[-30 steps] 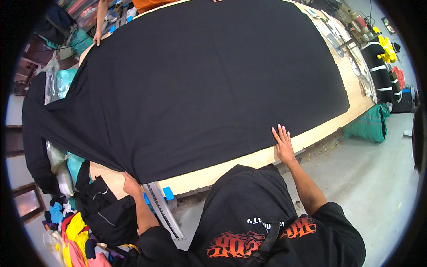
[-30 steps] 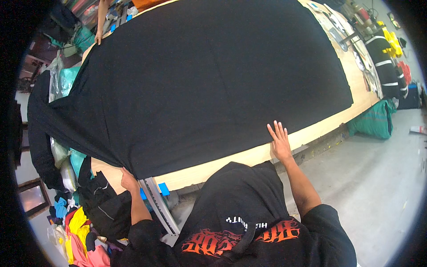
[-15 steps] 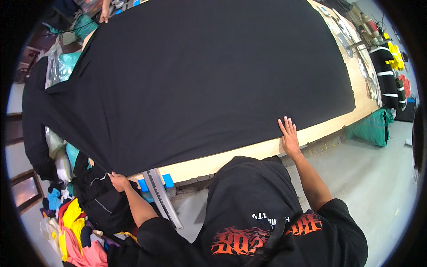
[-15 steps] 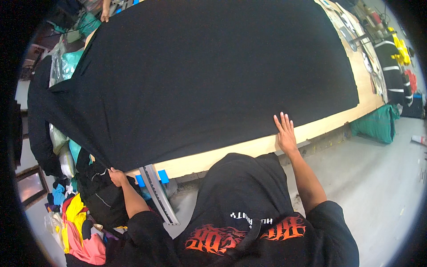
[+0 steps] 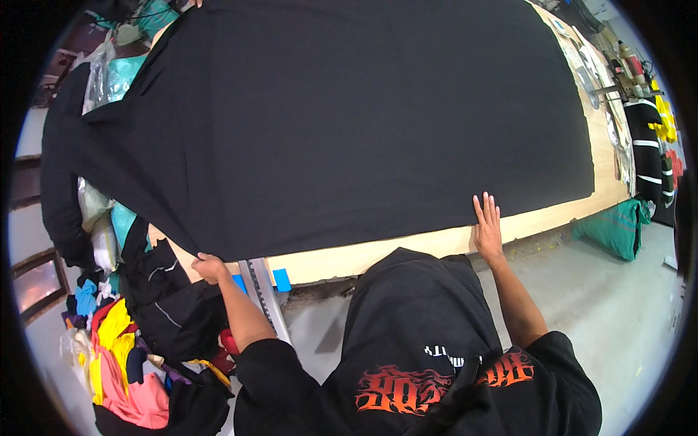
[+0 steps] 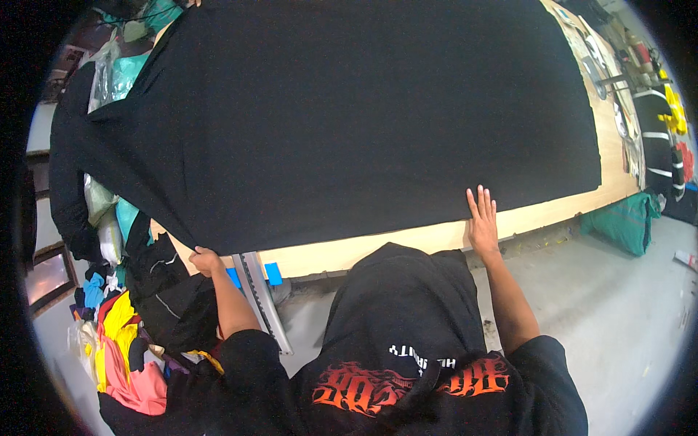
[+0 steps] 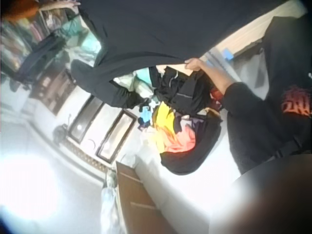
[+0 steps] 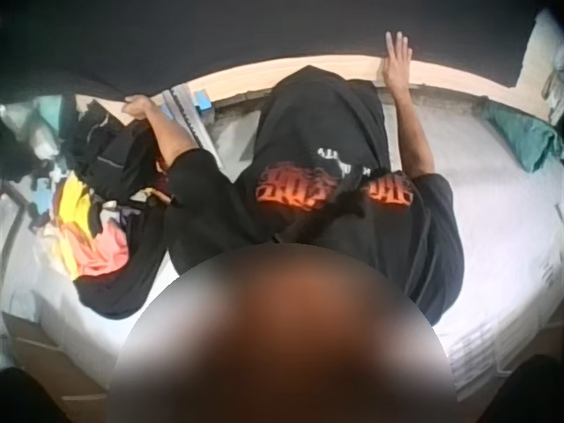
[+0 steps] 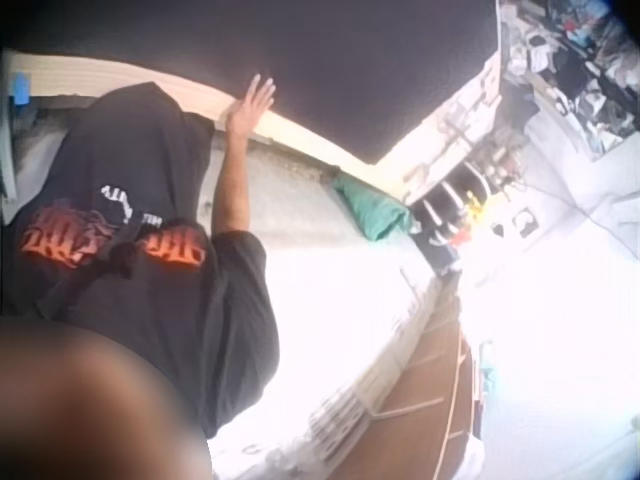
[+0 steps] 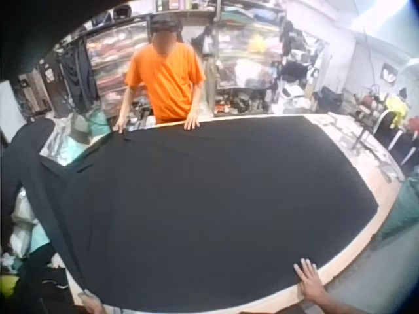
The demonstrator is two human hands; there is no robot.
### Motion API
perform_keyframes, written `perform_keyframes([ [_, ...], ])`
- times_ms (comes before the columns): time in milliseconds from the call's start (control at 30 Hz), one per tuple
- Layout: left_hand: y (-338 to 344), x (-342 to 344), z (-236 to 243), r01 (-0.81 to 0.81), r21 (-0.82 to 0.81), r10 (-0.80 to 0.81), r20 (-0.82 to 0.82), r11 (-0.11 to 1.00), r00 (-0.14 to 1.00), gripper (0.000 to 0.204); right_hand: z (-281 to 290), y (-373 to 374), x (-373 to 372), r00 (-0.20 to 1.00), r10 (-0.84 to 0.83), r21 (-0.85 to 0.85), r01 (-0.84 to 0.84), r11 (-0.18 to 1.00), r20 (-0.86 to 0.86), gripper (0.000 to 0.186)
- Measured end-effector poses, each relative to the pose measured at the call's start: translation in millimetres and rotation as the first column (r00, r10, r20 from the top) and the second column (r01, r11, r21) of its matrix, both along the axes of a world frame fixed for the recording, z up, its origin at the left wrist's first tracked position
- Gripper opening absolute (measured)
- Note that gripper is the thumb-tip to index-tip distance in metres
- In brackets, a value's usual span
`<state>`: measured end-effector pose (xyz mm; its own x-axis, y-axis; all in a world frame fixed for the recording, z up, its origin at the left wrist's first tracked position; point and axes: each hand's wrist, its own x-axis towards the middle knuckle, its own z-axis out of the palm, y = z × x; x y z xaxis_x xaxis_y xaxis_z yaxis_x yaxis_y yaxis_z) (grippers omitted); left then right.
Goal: The person aligns a large black fabric on a table and uses a rotary cutter with a straightedge to cut the fabric into sections. A coworker assists by holding and smoothing the fabric. The person repeatedly repositions the fabric and cuts along the straightedge.
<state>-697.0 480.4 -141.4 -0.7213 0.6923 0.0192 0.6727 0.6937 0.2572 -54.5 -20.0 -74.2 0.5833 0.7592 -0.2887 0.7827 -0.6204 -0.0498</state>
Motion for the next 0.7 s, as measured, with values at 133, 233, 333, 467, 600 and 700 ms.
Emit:
perform_keyframes([
  [133, -4.8, 2.7, 4.9, -0.063, -0.027, 0.063, 0.000, 0.998, 0.998, 0.041, -1.6, -1.0, 0.1, 0.999, 0.021, -0.002, -0.020, 1.000, 0.034, 0.097],
  [233, -4.7, 0.8, 6.2, -0.050, -0.020, 0.050, 0.010, 0.999, 0.999, 0.037, -2.6, -4.1, 2.2, 1.000, 0.018, 0.005, -0.018, 1.000, 0.011, 0.095],
  [333, -5.0, -6.1, -4.3, -0.052, 0.015, 0.052, 0.012, 0.999, 0.999, 0.040, -4.3, -6.1, 3.1, 0.999, 0.026, -0.010, -0.026, 1.000, 0.027, 0.095],
  [467, -0.9, -34.5, -24.1, -0.052, 0.127, 0.028, 0.185, 0.991, 0.982, 0.049, -4.2, -7.2, -3.7, 1.000, -0.006, 0.129, 0.007, 0.992, -0.014, 0.102],
  [600, 1.8, -61.2, -27.0, -0.073, 0.138, 0.006, 0.432, 0.988, 0.902, 0.046, 5.0, 3.3, -11.0, 0.971, -0.197, 0.180, 0.219, 0.959, -0.135, 0.102],
  [700, -4.8, -41.7, -9.8, 0.027, 0.151, -0.069, 0.283, 0.988, 0.957, 0.038, 12.1, 41.1, -8.8, 0.976, -0.212, 0.390, 0.216, 0.895, -0.054, 0.072],
])
